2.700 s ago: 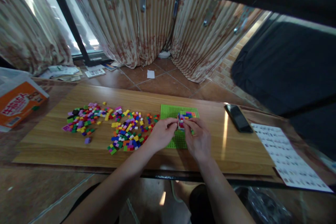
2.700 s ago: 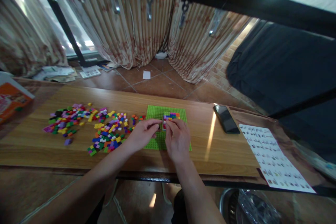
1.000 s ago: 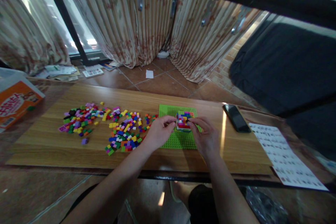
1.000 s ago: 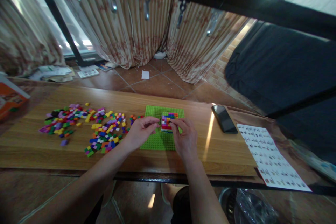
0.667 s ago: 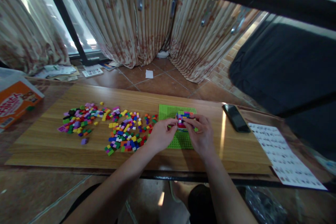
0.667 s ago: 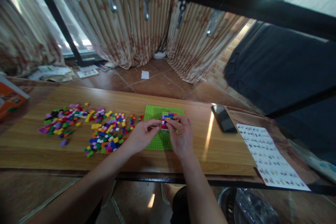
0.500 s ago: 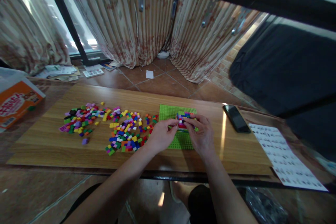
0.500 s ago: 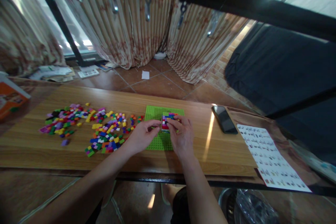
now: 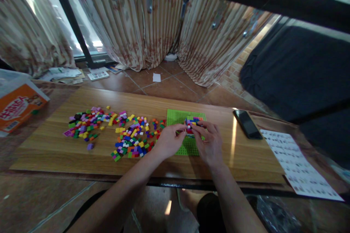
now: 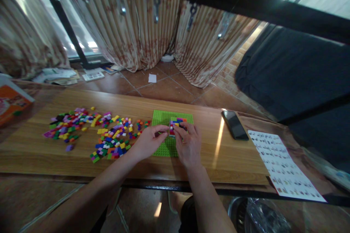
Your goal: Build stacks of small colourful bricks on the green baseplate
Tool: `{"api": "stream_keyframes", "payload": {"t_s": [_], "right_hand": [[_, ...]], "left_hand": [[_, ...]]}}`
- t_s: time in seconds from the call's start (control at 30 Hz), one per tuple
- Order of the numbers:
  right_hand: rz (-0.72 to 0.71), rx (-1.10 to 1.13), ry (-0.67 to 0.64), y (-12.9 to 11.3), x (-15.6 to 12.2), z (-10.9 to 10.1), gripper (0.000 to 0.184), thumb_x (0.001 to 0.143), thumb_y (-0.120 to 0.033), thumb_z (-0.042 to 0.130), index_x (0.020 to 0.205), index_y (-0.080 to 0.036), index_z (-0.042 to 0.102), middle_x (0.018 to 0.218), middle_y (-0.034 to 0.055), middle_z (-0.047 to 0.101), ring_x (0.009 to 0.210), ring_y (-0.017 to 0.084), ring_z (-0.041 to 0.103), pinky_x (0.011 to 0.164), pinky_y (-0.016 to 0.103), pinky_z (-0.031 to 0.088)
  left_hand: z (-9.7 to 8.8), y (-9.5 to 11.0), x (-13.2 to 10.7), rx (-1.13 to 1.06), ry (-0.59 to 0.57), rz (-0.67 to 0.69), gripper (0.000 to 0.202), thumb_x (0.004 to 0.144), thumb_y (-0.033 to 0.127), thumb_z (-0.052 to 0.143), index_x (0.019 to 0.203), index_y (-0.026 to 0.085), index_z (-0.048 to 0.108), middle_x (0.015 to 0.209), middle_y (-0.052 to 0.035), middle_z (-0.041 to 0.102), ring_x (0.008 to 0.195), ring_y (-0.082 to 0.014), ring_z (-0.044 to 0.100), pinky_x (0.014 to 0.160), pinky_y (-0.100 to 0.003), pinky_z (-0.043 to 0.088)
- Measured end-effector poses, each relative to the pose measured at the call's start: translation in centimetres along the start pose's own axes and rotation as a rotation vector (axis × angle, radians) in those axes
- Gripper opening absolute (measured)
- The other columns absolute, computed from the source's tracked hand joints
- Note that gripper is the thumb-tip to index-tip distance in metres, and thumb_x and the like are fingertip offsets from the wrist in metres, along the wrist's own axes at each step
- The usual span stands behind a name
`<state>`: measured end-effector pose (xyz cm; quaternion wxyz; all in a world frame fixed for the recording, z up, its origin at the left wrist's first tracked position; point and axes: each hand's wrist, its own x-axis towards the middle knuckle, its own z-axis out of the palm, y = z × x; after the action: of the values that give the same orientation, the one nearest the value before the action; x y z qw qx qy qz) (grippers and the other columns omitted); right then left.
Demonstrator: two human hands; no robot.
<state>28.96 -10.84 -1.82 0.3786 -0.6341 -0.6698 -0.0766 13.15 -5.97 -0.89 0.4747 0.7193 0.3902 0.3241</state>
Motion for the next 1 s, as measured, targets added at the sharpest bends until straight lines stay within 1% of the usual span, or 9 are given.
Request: {"api": "stream_keyframes", "payload": {"t_s": [0.2, 0.3, 0.47, 0.67, 0.87, 1.0], "right_hand": [[-0.024, -0.029, 0.01, -0.18, -0.21, 0.16, 0.02, 0.09, -0.029, 0.054, 0.098, -0.029, 0.073, 0.103, 0.0057, 0.066, 0.094, 0.021, 0.056, 0.083, 0.04, 0.047], [-0.035, -0.051, 0.01, -0.28, -0.38, 0.22, 0.022, 0.091, -0.029, 0.053, 0.102, -0.028, 0.072, 0.106, 0.0062, 0.067, 0.097, 0.022, 0.056, 0.084, 0.041, 0.046], [-0.055, -0.089, 0.009, -0.36, -0.74, 0.27, 0.022, 0.091, -0.028, 0.053, 0.105, -0.025, 0.071, 0.111, 0.0076, 0.067, 0.101, 0.022, 0.057, 0.086, 0.041, 0.046], [-0.082, -0.09, -0.004, -0.23, -0.84, 0.37, 0.024, 0.092, -0.027, 0.051, 0.108, -0.025, 0.07, 0.114, 0.0081, 0.066, 0.104, 0.022, 0.056, 0.087, 0.041, 0.046], [-0.1, -0.12, -0.002, -0.16, -0.59, 0.53, 0.024, 0.093, -0.027, 0.051, 0.107, -0.023, 0.07, 0.112, 0.009, 0.066, 0.101, 0.022, 0.056, 0.088, 0.041, 0.046], [-0.083, -0.136, -0.024, -0.2, -0.35, 0.69, 0.025, 0.093, -0.029, 0.05, 0.107, -0.022, 0.07, 0.113, 0.0096, 0.064, 0.103, 0.022, 0.054, 0.088, 0.04, 0.046]], "left_hand": [[0.01, -0.04, -0.14, -0.017, -0.005, -0.015, 0.029, 0.083, 0.02, 0.053, 0.106, 0.017, 0.07, 0.097, -0.0058, 0.074, 0.082, -0.0183, 0.066, 0.076, -0.029, 0.051], [-0.03, -0.03, -0.11, -0.015, -0.003, -0.014, 0.03, 0.083, 0.02, 0.052, 0.106, 0.017, 0.071, 0.098, -0.0061, 0.074, 0.084, -0.0183, 0.066, 0.076, -0.028, 0.051], [-0.1, 0.1, -0.09, 0.003, -0.011, -0.033, 0.031, 0.083, 0.02, 0.052, 0.108, 0.016, 0.07, 0.096, -0.0064, 0.074, 0.079, -0.0179, 0.066, 0.073, -0.028, 0.051], [-0.11, 0.2, -0.28, 0.013, -0.015, -0.008, 0.031, 0.084, 0.019, 0.051, 0.107, 0.016, 0.07, 0.096, -0.0062, 0.074, 0.079, -0.018, 0.066, 0.074, -0.029, 0.051], [-0.08, -0.03, -0.21, 0.032, -0.015, -0.004, 0.031, 0.084, 0.019, 0.05, 0.108, 0.015, 0.07, 0.096, -0.0063, 0.074, 0.08, -0.0181, 0.067, 0.074, -0.029, 0.052], [-0.07, 0.08, -0.16, 0.04, -0.004, -0.002, 0.03, 0.084, 0.017, 0.05, 0.107, 0.014, 0.07, 0.098, -0.0066, 0.074, 0.084, -0.0178, 0.067, 0.079, -0.029, 0.052]]}}
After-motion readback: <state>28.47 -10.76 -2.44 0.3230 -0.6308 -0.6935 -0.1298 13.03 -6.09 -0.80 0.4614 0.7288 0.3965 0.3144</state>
